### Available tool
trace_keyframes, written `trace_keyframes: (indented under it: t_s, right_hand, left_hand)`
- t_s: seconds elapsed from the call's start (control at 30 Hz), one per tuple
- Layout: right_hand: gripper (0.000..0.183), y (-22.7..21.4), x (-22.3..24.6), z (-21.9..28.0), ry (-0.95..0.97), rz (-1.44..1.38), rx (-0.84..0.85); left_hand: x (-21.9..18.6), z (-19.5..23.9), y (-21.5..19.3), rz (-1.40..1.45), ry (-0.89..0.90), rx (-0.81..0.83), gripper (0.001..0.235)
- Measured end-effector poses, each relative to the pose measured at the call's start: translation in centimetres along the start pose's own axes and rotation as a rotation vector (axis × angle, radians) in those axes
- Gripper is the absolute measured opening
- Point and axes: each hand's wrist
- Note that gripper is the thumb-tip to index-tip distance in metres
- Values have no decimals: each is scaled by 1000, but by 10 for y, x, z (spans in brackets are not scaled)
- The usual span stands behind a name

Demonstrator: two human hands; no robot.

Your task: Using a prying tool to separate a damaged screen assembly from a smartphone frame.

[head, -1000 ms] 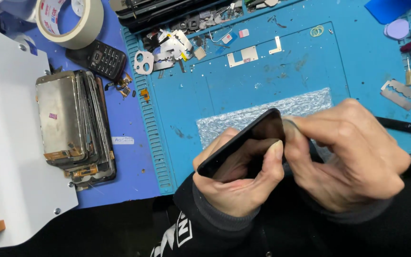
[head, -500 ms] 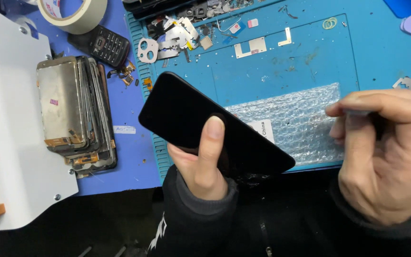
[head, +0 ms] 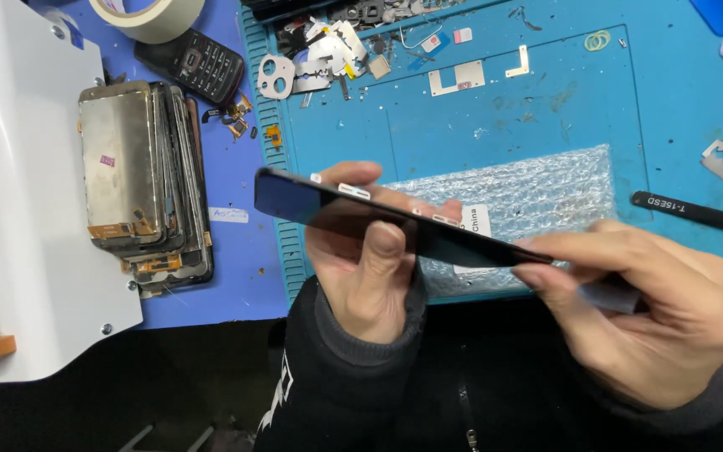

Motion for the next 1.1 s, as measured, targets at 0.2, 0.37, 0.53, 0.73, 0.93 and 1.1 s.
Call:
trace_keyframes:
  t_s: [0.2,0.37,0.53,0.73,0.93,1.1]
  right_hand:
    - [51,-36,-41,0,-392,240,61]
    - [64,-46,-51,8,-309,296,158]
    - [62,-46,-68,13,-232,325,189]
    - [41,-61,-114,25,-30,306,235]
    - [43,-65,-155,25,60,282,279]
    - [24,-60,-163,12,458,227,393]
  left_hand:
    - [-20,-11,24,198,-96,241,139]
    - [-22,-8,11,128,-211,382,146]
    - [12,27,-47,111,-194,411,142]
    - [32,52,-91,83,-190,389,138]
    - [48,51,-101,60,-187,411,135]
    - [85,34,-121,30,-171,434,132]
Point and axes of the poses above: each hand's wrist, its own z-axis away from the middle knuckle, its own y-axis out of the palm, x = y × z, and after that the axes turned 14 degrees about y, right-handed
